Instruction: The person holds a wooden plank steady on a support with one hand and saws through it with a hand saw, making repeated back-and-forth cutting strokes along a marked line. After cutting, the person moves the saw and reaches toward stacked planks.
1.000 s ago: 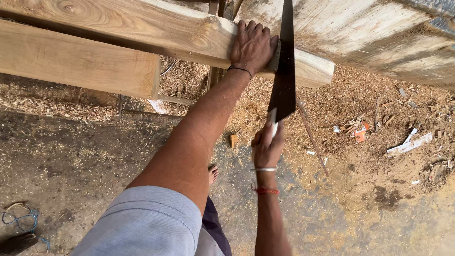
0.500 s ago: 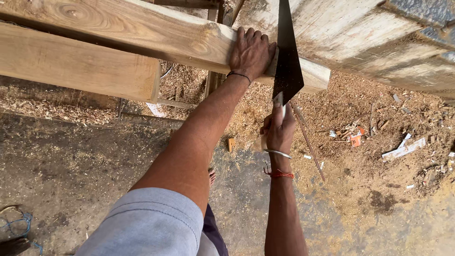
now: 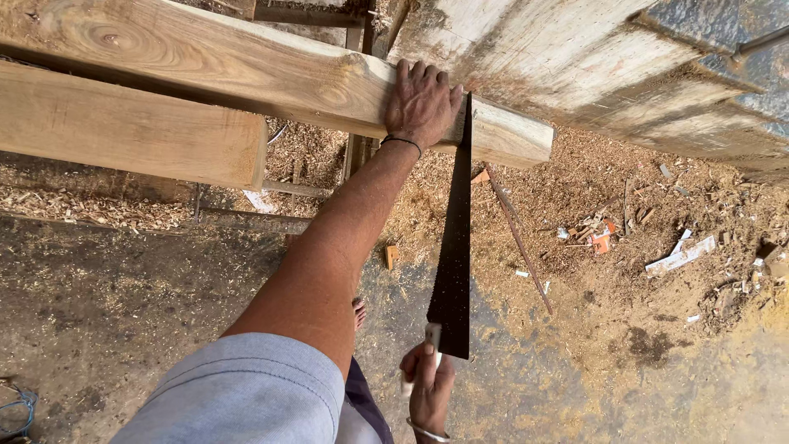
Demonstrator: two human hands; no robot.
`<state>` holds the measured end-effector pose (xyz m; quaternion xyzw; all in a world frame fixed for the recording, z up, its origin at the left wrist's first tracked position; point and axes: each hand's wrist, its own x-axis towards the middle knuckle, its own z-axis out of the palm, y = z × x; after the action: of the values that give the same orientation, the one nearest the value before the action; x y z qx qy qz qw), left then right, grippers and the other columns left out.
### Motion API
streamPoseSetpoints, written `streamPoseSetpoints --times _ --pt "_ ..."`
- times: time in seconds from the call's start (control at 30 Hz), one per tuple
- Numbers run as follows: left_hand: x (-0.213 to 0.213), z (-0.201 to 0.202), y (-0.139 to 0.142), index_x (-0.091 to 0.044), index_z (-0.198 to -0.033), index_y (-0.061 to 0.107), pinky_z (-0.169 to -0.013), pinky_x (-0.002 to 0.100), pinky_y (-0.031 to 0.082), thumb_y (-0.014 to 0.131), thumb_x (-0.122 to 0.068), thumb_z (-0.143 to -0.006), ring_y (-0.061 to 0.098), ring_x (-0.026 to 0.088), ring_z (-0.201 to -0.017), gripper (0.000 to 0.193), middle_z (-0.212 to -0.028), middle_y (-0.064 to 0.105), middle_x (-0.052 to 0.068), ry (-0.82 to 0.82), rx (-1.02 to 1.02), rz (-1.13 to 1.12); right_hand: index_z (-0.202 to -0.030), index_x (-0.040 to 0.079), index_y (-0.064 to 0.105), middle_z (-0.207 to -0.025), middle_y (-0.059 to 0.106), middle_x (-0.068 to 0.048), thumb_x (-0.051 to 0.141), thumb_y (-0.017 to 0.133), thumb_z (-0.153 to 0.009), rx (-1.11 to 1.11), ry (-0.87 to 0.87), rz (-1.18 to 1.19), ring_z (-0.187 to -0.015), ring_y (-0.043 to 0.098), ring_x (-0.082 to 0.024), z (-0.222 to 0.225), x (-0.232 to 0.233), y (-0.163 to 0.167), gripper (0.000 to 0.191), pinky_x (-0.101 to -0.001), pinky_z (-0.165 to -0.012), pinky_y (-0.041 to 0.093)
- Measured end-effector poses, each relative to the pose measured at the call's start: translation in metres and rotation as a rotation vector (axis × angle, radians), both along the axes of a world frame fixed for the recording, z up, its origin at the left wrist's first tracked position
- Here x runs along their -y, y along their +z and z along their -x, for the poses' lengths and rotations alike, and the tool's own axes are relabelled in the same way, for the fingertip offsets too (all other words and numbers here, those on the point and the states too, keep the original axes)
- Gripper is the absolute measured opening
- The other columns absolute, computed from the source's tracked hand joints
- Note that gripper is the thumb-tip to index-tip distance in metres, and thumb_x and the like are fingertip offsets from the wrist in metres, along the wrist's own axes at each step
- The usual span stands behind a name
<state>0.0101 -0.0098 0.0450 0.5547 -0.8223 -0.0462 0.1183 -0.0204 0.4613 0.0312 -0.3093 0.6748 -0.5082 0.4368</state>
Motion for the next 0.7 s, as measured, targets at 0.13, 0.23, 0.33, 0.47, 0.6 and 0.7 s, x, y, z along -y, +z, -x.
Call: streamPoseSetpoints --times 0.13,0.23,0.33,0.47,0.6,0.7 --pt "-0.001 0.004 -0.004 -0.005 -0.113 0.068 -0.114 0.06 0.023 0.03 -0.046 -0.106 0.053 0.028 -0.111 0.056 -0.106 0.062 0.012 0.033 -0.079 0.076 -0.114 0.004 0.058 -0.059 0.058 -0.008 0.033 0.046 -0.108 0.1 -0.036 -0.008 -0.043 0.048 -0.011 0.024 -0.014 0.083 0.032 -0.0278 -0.036 0.037" --pt "-0.003 0.003 -0.003 -0.006 -0.11 0.069 -0.112 0.058 0.024 0.031 -0.047 -0.107 0.053 0.028 -0.109 0.056 -0.104 0.063 0.013 0.026 -0.049 0.15 -0.104 0.0 0.059 -0.054 0.051 -0.005 0.034 0.043 -0.108 0.016 -0.06 0.022 -0.038 0.041 -0.008 0.027 0.02 0.116 0.038 -0.0263 -0.031 0.031" --pt "-0.004 0.002 -0.001 -0.006 -0.112 0.069 -0.114 0.058 0.024 0.03 -0.048 -0.109 0.054 0.027 -0.11 0.057 -0.104 0.063 0.012 0.023 -0.023 0.101 -0.095 -0.002 0.059 -0.054 0.048 0.004 0.043 0.043 -0.109 -0.156 0.05 0.075 -0.038 0.041 -0.006 0.031 0.131 0.11 0.049 -0.0249 -0.03 0.033" --pt "-0.002 0.001 0.002 -0.006 -0.113 0.069 -0.114 0.058 0.025 0.029 -0.048 -0.108 0.054 0.027 -0.111 0.058 -0.104 0.064 0.011 0.044 -0.027 0.061 -0.09 0.005 0.057 -0.053 0.052 0.003 0.056 0.04 -0.105 -0.301 0.129 0.186 -0.037 0.05 -0.006 0.043 0.257 0.093 0.056 -0.026 -0.029 0.041" --pt "0.0 0.0 -0.002 -0.006 -0.109 0.07 -0.113 0.06 0.023 0.03 -0.047 -0.108 0.054 0.03 -0.116 0.057 -0.105 0.066 0.013 0.027 -0.061 0.18 -0.096 0.007 0.061 -0.05 0.047 0.002 0.054 0.038 -0.103 -0.273 0.074 0.029 -0.035 0.042 -0.008 0.031 0.175 0.1 0.053 -0.0263 -0.027 0.035" --pt "-0.002 0.001 -0.003 -0.005 -0.114 0.068 -0.114 0.059 0.024 0.029 -0.049 -0.106 0.055 0.029 -0.114 0.059 -0.108 0.065 0.013 0.023 -0.039 0.106 -0.089 -0.001 0.061 -0.05 0.05 -0.001 0.041 0.043 -0.107 -0.168 -0.058 -0.045 -0.037 0.045 -0.008 0.023 0.059 0.125 0.049 -0.0253 -0.031 0.035"
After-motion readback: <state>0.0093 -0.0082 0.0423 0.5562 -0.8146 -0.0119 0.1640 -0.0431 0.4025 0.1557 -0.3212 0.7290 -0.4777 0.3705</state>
